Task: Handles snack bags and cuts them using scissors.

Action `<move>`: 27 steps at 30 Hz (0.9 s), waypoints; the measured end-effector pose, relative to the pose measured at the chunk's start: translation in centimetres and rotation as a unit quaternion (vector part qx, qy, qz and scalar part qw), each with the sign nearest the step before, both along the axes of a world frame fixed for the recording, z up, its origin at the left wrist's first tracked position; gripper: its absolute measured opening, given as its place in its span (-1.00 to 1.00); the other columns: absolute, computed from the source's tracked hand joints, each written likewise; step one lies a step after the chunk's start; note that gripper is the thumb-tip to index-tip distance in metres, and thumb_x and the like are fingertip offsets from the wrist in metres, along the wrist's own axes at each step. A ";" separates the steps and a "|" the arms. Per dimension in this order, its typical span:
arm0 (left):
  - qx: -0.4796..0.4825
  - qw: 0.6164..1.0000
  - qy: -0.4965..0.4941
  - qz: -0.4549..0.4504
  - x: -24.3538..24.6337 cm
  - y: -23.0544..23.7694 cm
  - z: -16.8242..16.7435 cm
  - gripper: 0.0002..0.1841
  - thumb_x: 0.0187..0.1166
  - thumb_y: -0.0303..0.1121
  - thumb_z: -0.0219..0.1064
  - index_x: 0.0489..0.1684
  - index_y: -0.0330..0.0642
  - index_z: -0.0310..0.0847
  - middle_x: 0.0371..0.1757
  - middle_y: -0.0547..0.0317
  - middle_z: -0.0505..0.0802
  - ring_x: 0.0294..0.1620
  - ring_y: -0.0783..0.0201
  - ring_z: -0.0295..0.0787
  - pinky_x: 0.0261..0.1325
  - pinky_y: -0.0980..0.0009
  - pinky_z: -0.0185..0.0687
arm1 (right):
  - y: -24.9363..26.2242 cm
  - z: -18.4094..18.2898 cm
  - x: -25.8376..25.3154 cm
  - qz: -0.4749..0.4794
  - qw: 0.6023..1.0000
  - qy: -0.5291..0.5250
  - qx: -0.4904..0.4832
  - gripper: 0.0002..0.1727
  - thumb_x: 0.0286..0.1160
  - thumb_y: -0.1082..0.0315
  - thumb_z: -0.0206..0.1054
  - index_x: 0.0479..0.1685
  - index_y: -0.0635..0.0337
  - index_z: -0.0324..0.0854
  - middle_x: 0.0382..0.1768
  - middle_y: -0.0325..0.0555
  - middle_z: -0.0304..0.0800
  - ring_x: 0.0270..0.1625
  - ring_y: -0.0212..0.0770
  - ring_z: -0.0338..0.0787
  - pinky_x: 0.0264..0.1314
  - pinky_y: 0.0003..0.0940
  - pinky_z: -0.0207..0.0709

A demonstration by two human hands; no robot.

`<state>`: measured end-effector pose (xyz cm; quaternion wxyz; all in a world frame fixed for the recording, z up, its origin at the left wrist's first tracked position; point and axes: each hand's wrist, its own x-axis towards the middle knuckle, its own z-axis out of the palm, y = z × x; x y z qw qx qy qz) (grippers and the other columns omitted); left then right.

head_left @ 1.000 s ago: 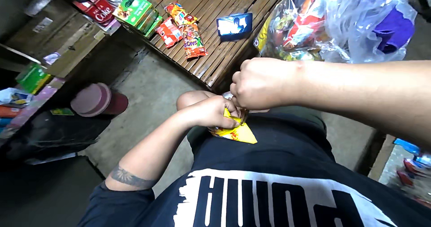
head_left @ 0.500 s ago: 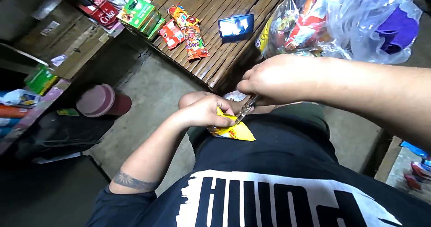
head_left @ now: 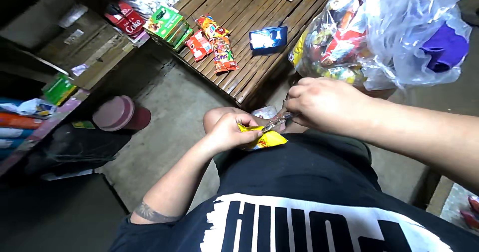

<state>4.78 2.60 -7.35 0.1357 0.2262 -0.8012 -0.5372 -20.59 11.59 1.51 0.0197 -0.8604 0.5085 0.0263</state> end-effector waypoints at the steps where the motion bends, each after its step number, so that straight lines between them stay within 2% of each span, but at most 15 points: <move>1: -0.005 1.000 0.004 0.000 0.0 0.1 0.1 -0.87 0.42 -0.24 0.50 -0.43 -0.06 0.83 -0.39 0.45 0.85 -0.34 0.65 0.72 -0.22 0.58 0.67 | 0.1 0.1 0.1 -0.008 1.000 0.008 0.018 -0.88 0.46 0.27 0.45 -0.30 0.12 0.75 -0.25 -0.07 0.78 -0.01 0.05 0.79 -0.12 -0.04 0.65; 4: -0.024 1.000 0.009 0.003 0.1 0.6 0.6 -0.85 0.43 -0.23 0.50 -0.42 -0.09 0.82 -0.38 0.45 0.83 -0.35 0.69 0.70 -0.24 0.64 0.65 | 0.4 0.3 0.3 -0.022 0.997 0.031 0.062 -0.79 0.55 0.18 0.42 -0.28 0.15 0.73 -0.30 -0.03 0.76 -0.11 0.05 0.82 -0.20 -0.04 0.66; 6: -0.037 0.999 0.013 0.002 0.2 0.7 0.8 -0.83 0.43 -0.21 0.50 -0.43 -0.09 0.82 -0.37 0.44 0.84 -0.34 0.69 0.69 -0.25 0.64 0.63 | 0.6 0.1 0.4 -0.023 0.997 0.037 0.063 -0.79 0.54 0.25 0.42 -0.31 0.22 0.69 -0.35 0.03 0.73 -0.20 0.07 0.83 -0.28 -0.03 0.66; 11: -0.063 0.998 -0.014 -0.006 0.0 1.2 1.4 -0.81 0.44 -0.19 0.48 -0.39 -0.10 0.84 -0.36 0.42 0.84 -0.32 0.71 0.68 -0.22 0.67 0.60 | 0.8 0.1 1.0 -0.056 0.991 0.056 0.107 -0.84 0.58 0.31 0.38 -0.27 0.24 0.71 -0.25 0.06 0.72 -0.08 0.09 0.82 -0.15 -0.03 0.68; 17: -0.075 0.997 -0.029 -0.013 -0.2 1.6 1.9 -0.81 0.44 -0.17 0.48 -0.38 -0.08 0.84 -0.36 0.42 0.84 -0.32 0.71 0.67 -0.22 0.66 0.59 | 1.1 -0.1 1.0 -0.072 0.990 0.039 0.118 -0.88 0.52 0.32 0.41 -0.24 0.19 0.75 -0.19 0.03 0.73 -0.06 0.06 0.81 -0.17 -0.04 0.69; 20: -0.074 0.997 -0.024 -0.016 0.0 1.0 1.3 -0.82 0.45 -0.18 0.48 -0.38 -0.07 0.83 -0.36 0.43 0.84 -0.33 0.69 0.68 -0.22 0.63 0.62 | 0.9 -0.6 0.5 -0.078 0.983 0.011 0.165 -0.70 0.61 0.08 0.37 -0.22 0.14 0.78 -0.24 -0.03 0.74 -0.15 0.00 0.81 -0.18 -0.02 0.67; 22: -0.030 0.998 -0.018 -0.056 0.4 0.2 1.0 -0.82 0.46 -0.20 0.49 -0.35 -0.11 0.83 -0.32 0.40 0.85 -0.29 0.68 0.70 -0.18 0.64 0.63 | 0.9 -0.7 0.3 -0.083 0.968 -0.025 0.234 -0.62 0.63 -0.04 0.34 -0.23 0.10 0.79 -0.34 -0.09 0.76 -0.22 -0.04 0.79 -0.17 0.05 0.63; 24: 0.008 0.995 0.004 -0.099 0.8 -0.4 0.3 -0.82 0.44 -0.23 0.51 -0.29 -0.16 0.84 -0.22 0.35 0.88 -0.17 0.65 0.74 -0.07 0.62 0.66 | 1.2 -0.9 0.6 -0.090 0.952 -0.073 0.285 -0.59 0.63 -0.09 0.32 -0.28 0.08 0.78 -0.40 -0.14 0.75 -0.26 -0.11 0.74 -0.16 0.01 0.55; 26: 0.003 0.995 0.027 -0.095 1.6 -0.8 -0.4 -0.72 0.41 -0.23 0.57 -0.05 -0.20 0.82 -0.05 0.29 0.89 0.00 0.55 0.79 0.11 0.53 0.75 | 1.8 -1.9 0.7 -0.108 0.943 -0.142 0.281 -0.61 0.64 -0.03 0.31 -0.24 0.11 0.82 -0.31 -0.11 0.76 -0.18 -0.12 0.73 -0.06 -0.02 0.56; 27: -0.025 0.997 0.035 -0.065 2.0 -0.7 -0.6 -0.63 0.38 -0.19 0.59 0.06 -0.18 0.79 0.02 0.28 0.88 0.06 0.52 0.79 0.17 0.48 0.76 | 2.1 -2.6 0.8 -0.123 0.941 -0.176 0.263 -0.63 0.62 0.00 0.30 -0.30 0.11 0.79 -0.34 -0.14 0.69 -0.22 -0.16 0.69 -0.13 -0.08 0.54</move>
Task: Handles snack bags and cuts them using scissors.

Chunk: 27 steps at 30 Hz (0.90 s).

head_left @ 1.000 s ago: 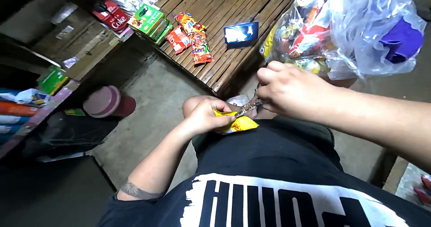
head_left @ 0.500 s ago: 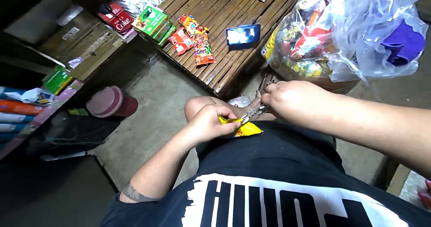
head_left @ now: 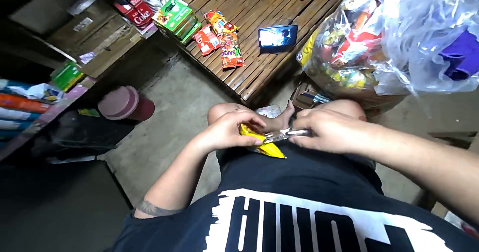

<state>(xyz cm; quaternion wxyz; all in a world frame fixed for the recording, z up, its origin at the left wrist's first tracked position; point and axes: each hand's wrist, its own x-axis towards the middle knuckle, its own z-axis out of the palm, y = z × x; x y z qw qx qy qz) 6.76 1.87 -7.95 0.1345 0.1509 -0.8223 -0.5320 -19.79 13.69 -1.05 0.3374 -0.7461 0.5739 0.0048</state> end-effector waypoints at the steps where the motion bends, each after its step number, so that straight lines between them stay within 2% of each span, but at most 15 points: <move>1: -0.041 0.998 0.014 0.041 0.4 0.1 -0.2 -0.57 0.37 -0.14 0.59 0.12 -0.17 0.76 0.08 0.27 0.86 0.13 0.50 0.77 0.23 0.45 0.72 | 0.2 -0.5 0.1 -0.027 0.999 -0.015 -0.006 -0.63 0.60 0.00 0.31 -0.34 0.10 0.77 -0.36 -0.17 0.63 -0.26 -0.21 0.65 -0.19 -0.12 0.52; 3: -0.126 0.983 0.055 0.118 1.3 0.7 -0.4 -0.49 0.38 -0.10 0.58 0.25 -0.16 0.70 0.23 0.19 0.83 0.32 0.38 0.70 0.46 0.24 0.58 | 0.4 -0.9 0.3 -0.061 0.997 -0.035 0.019 -0.63 0.61 -0.02 0.35 -0.31 0.10 0.78 -0.37 -0.20 0.56 -0.31 -0.26 0.58 -0.23 -0.19 0.47; 5: -0.214 0.955 0.105 0.176 1.9 1.9 -0.4 -0.54 0.44 -0.11 0.52 0.26 -0.09 0.68 0.36 0.14 0.76 0.47 0.25 0.59 0.55 0.05 0.41 | 0.7 -1.5 0.5 -0.075 0.995 -0.051 0.034 -0.62 0.58 -0.06 0.36 -0.28 0.07 0.80 -0.34 -0.21 0.55 -0.28 -0.28 0.56 -0.20 -0.23 0.46; 7: -0.306 0.919 0.142 0.205 2.4 3.4 -0.5 -0.75 0.55 -0.12 0.43 0.08 0.07 0.70 0.41 0.20 0.70 0.59 0.20 0.46 0.62 0.07 0.35 | 1.1 -2.0 1.0 -0.082 0.995 -0.048 0.014 -0.61 0.53 -0.14 0.36 -0.30 -0.03 0.83 -0.29 -0.25 0.59 -0.19 -0.29 0.59 -0.16 -0.23 0.48; 8: -0.341 0.901 0.158 0.215 2.7 4.4 -0.8 -0.84 0.59 -0.15 0.41 0.01 0.12 0.74 0.38 0.26 0.69 0.58 0.22 0.44 0.63 0.13 0.32 | 1.2 -2.1 1.3 -0.080 0.996 -0.043 0.000 -0.59 0.51 -0.18 0.35 -0.32 -0.08 0.85 -0.23 -0.26 0.57 -0.11 -0.28 0.59 -0.11 -0.22 0.49; 10: -0.382 0.880 0.167 0.228 3.2 5.9 -1.5 -0.88 0.64 -0.16 0.38 -0.02 0.18 0.78 0.24 0.35 0.73 0.41 0.34 0.52 0.52 0.30 0.32 | 1.2 -2.2 1.7 -0.070 0.996 -0.049 -0.038 -0.57 0.46 -0.22 0.34 -0.44 -0.12 0.87 -0.02 -0.25 0.65 0.13 -0.22 0.58 0.10 -0.16 0.48; 11: -0.382 0.880 0.159 0.232 3.3 6.4 -1.8 -0.87 0.65 -0.16 0.37 -0.01 0.17 0.78 0.15 0.36 0.76 0.30 0.37 0.57 0.44 0.35 0.34 | 1.2 -2.1 1.8 -0.065 0.995 -0.060 -0.049 -0.55 0.45 -0.21 0.32 -0.50 -0.11 0.87 0.12 -0.23 0.72 0.24 -0.19 0.58 0.19 -0.12 0.45; 12: -0.373 0.885 0.150 0.236 3.4 6.7 -2.1 -0.87 0.65 -0.17 0.38 -0.03 0.13 0.80 0.07 0.33 0.81 0.20 0.37 0.64 0.36 0.36 0.40 | 1.1 -1.7 1.9 -0.063 0.995 -0.069 -0.036 -0.55 0.47 -0.18 0.31 -0.52 -0.07 0.86 0.17 -0.23 0.76 0.26 -0.22 0.61 0.22 -0.11 0.48; 13: -0.359 0.891 0.141 0.240 3.4 6.8 -2.2 -0.87 0.65 -0.19 0.38 -0.06 0.08 0.82 0.00 0.30 0.86 0.13 0.35 0.70 0.30 0.34 0.47 | 0.9 -1.2 2.1 -0.071 0.994 -0.080 -0.007 -0.55 0.52 -0.14 0.31 -0.52 -0.02 0.81 0.04 -0.28 0.80 0.11 -0.35 0.67 0.10 -0.20 0.52; 14: -0.343 0.897 0.131 0.244 3.4 6.7 -2.3 -0.86 0.66 -0.19 0.36 -0.08 0.05 0.83 -0.02 0.27 0.89 0.10 0.35 0.74 0.27 0.33 0.51 | 0.8 -0.9 2.4 -0.083 0.992 -0.097 0.022 -0.56 0.56 -0.08 0.30 -0.55 0.01 0.73 -0.27 -0.35 0.75 -0.21 -0.47 0.62 -0.19 -0.34 0.46; 15: -0.328 0.903 0.123 0.249 3.5 6.6 -2.2 -0.84 0.66 -0.20 0.36 -0.09 0.03 0.84 -0.03 0.26 0.91 0.08 0.36 0.77 0.24 0.32 0.55 | 0.8 -0.6 2.8 -0.095 0.987 -0.116 0.065 -0.57 0.62 -0.03 0.27 -0.57 0.04 0.63 -0.50 -0.38 0.57 -0.42 -0.50 0.48 -0.36 -0.41 0.30; 16: -0.312 0.909 0.116 0.252 3.6 6.5 -2.1 -0.84 0.66 -0.21 0.36 -0.09 0.01 0.85 -0.03 0.25 0.92 0.07 0.37 0.79 0.22 0.31 0.58 | 0.8 -0.4 3.2 -0.100 0.981 -0.131 0.098 -0.58 0.64 0.00 0.24 -0.54 0.05 0.60 -0.56 -0.38 0.49 -0.48 -0.51 0.42 -0.40 -0.44 0.24; 20: -0.281 0.921 0.084 0.255 4.1 6.1 -1.1 -0.83 0.63 -0.23 0.37 -0.13 -0.03 0.87 -0.03 0.26 0.94 0.05 0.40 0.82 0.20 0.27 0.64 | 1.2 0.2 4.4 -0.080 0.976 -0.163 0.123 -0.63 0.61 0.00 0.19 -0.40 0.06 0.62 -0.35 -0.31 0.55 -0.31 -0.49 0.49 -0.25 -0.47 0.33; 27: -0.294 0.921 0.007 0.257 5.0 5.9 0.0 -0.82 0.63 -0.21 0.35 -0.15 0.01 0.89 -0.02 0.31 0.96 0.05 0.40 0.85 0.16 0.23 0.67 | 2.2 0.9 6.4 -0.037 0.985 -0.150 0.073 -0.58 0.60 -0.10 0.19 -0.30 0.08 0.62 -0.23 -0.20 0.57 -0.20 -0.38 0.57 -0.20 -0.42 0.40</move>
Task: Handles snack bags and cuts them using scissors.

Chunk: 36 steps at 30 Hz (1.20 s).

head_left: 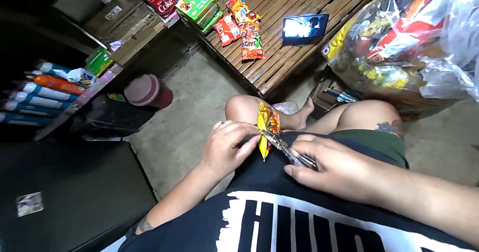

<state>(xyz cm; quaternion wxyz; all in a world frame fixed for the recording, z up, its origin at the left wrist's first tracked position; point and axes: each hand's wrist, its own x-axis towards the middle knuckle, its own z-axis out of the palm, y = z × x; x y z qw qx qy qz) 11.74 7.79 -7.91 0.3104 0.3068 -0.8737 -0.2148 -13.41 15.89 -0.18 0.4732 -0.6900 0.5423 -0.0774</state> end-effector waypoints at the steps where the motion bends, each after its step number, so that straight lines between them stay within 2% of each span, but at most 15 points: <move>1: -0.002 1.000 -0.004 0.004 0.1 0.1 0.2 -0.82 0.63 -0.21 0.36 -0.15 0.01 0.89 -0.03 0.32 0.96 0.05 0.41 0.86 0.17 0.23 0.66 | 0.1 0.1 0.2 0.000 1.000 0.001 0.000 -0.58 0.59 -0.11 0.20 -0.28 0.07 0.63 -0.21 -0.20 0.57 -0.18 -0.38 0.57 -0.19 -0.43 0.41; 8: -0.047 0.996 -0.074 0.011 0.8 0.7 1.6 -0.82 0.63 -0.20 0.36 -0.16 0.03 0.90 -0.07 0.33 0.97 0.01 0.40 0.88 0.18 0.27 0.67 | 0.3 0.2 0.9 0.004 1.000 0.006 0.000 -0.56 0.58 -0.17 0.19 -0.28 0.03 0.63 -0.22 -0.23 0.54 -0.22 -0.39 0.56 -0.23 -0.45 0.42; 18: -0.074 0.991 -0.109 0.007 0.9 1.0 2.2 -0.84 0.62 -0.21 0.36 -0.19 0.05 0.89 -0.11 0.32 0.96 0.00 0.35 0.87 0.12 0.27 0.67 | 0.2 0.4 1.3 0.019 1.000 0.014 0.019 -0.53 0.60 -0.21 0.17 -0.24 0.03 0.62 -0.18 -0.23 0.53 -0.23 -0.41 0.55 -0.23 -0.46 0.41; 23: -0.078 0.987 -0.140 0.009 0.8 1.2 2.7 -0.82 0.63 -0.21 0.34 -0.19 0.06 0.89 -0.12 0.32 0.96 -0.01 0.32 0.87 0.06 0.27 0.67 | 0.2 0.5 1.4 0.022 0.999 0.016 0.025 -0.52 0.61 -0.21 0.17 -0.23 0.04 0.63 -0.17 -0.22 0.54 -0.24 -0.41 0.55 -0.23 -0.47 0.42; 28: -0.096 0.978 -0.186 0.018 0.6 1.5 3.4 -0.81 0.62 -0.18 0.32 -0.21 0.07 0.89 -0.21 0.32 0.94 -0.11 0.29 0.86 -0.02 0.26 0.67 | 0.3 0.4 1.6 0.027 0.999 0.017 0.012 -0.51 0.61 -0.21 0.17 -0.22 0.06 0.64 -0.20 -0.21 0.53 -0.29 -0.41 0.55 -0.27 -0.47 0.42; 36: -0.115 0.966 -0.231 0.025 -0.1 2.0 3.8 -0.81 0.60 -0.21 0.31 -0.27 0.03 0.87 -0.25 0.25 0.93 -0.15 0.20 0.87 -0.12 0.22 0.67 | 0.5 0.1 1.8 0.016 1.000 0.005 0.003 -0.55 0.63 -0.14 0.16 -0.25 0.08 0.64 -0.23 -0.21 0.53 -0.25 -0.40 0.54 -0.25 -0.47 0.39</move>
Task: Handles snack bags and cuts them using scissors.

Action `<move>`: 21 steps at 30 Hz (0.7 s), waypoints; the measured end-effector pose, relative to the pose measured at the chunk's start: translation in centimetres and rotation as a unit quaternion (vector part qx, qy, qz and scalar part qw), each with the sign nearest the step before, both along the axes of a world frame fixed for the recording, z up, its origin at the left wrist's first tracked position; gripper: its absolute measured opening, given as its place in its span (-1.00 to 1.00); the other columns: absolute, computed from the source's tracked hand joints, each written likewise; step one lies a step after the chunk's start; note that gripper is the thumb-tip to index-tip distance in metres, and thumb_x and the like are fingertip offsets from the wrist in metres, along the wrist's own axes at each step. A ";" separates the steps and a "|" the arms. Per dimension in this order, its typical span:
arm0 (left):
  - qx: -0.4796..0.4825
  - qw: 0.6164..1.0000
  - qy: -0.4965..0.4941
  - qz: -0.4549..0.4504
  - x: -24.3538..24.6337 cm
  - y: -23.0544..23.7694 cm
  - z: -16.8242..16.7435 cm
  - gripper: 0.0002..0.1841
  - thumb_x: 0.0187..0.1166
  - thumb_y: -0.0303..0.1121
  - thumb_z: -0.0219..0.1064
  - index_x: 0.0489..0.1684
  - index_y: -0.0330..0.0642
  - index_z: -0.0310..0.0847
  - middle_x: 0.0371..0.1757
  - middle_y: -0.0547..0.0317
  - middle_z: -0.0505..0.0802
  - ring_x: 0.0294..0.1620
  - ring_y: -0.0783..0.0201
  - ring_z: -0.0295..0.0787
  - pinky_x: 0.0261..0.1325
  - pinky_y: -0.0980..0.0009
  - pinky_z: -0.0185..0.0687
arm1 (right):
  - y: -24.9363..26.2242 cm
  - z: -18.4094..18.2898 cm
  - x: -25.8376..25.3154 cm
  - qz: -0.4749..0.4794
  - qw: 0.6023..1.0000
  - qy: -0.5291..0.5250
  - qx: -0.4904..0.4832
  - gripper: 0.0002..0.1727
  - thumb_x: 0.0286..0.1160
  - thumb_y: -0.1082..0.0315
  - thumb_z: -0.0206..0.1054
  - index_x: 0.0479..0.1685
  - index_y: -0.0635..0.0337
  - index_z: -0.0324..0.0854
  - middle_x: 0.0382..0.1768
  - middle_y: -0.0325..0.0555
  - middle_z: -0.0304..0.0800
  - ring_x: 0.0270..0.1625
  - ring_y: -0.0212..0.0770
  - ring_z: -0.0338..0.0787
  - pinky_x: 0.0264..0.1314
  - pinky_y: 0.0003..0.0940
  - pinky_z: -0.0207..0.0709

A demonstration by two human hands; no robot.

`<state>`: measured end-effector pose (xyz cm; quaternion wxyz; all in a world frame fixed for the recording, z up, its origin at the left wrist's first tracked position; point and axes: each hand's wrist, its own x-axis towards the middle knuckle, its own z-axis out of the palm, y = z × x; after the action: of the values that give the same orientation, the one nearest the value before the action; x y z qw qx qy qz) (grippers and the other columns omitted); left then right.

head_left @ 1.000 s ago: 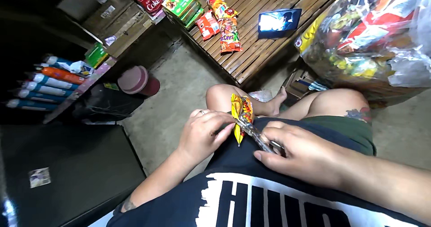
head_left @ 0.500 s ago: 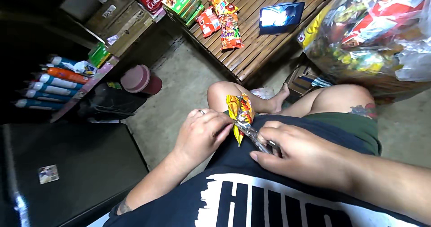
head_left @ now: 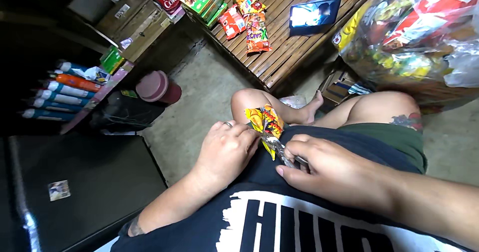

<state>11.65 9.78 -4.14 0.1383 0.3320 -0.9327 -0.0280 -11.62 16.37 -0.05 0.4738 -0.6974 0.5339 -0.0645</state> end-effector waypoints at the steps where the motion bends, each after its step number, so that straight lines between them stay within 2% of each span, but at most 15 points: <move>1: -0.002 1.000 -0.001 -0.001 -0.1 0.0 -0.1 -0.81 0.59 -0.21 0.31 -0.28 0.02 0.87 -0.25 0.24 0.93 -0.15 0.19 0.87 -0.13 0.22 0.67 | 0.0 0.0 0.0 -0.002 1.000 -0.001 0.005 -0.55 0.64 -0.13 0.16 -0.26 0.08 0.63 -0.24 -0.22 0.52 -0.25 -0.40 0.54 -0.25 -0.46 0.39; 16: 0.003 1.000 0.004 0.011 -0.1 0.2 -0.3 -0.82 0.60 -0.23 0.32 -0.25 0.02 0.88 -0.23 0.24 0.93 -0.14 0.19 0.88 -0.12 0.25 0.74 | -0.2 -0.4 -0.1 -0.018 0.999 -0.023 0.015 -0.57 0.63 -0.13 0.16 -0.35 0.03 0.57 -0.31 -0.28 0.47 -0.27 -0.44 0.49 -0.26 -0.47 0.32; 21: 0.000 1.000 0.007 0.012 -0.1 0.1 -0.5 -0.82 0.59 -0.24 0.32 -0.27 0.01 0.87 -0.26 0.22 0.92 -0.14 0.18 0.88 -0.12 0.25 0.74 | -0.3 -0.3 0.0 -0.022 0.999 -0.023 0.030 -0.56 0.63 -0.15 0.16 -0.34 0.03 0.57 -0.28 -0.27 0.48 -0.23 -0.43 0.50 -0.23 -0.46 0.33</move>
<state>11.54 9.91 -4.64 0.1449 0.3426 -0.9278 -0.0285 -11.66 16.05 -0.36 0.5056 -0.6689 0.5397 -0.0750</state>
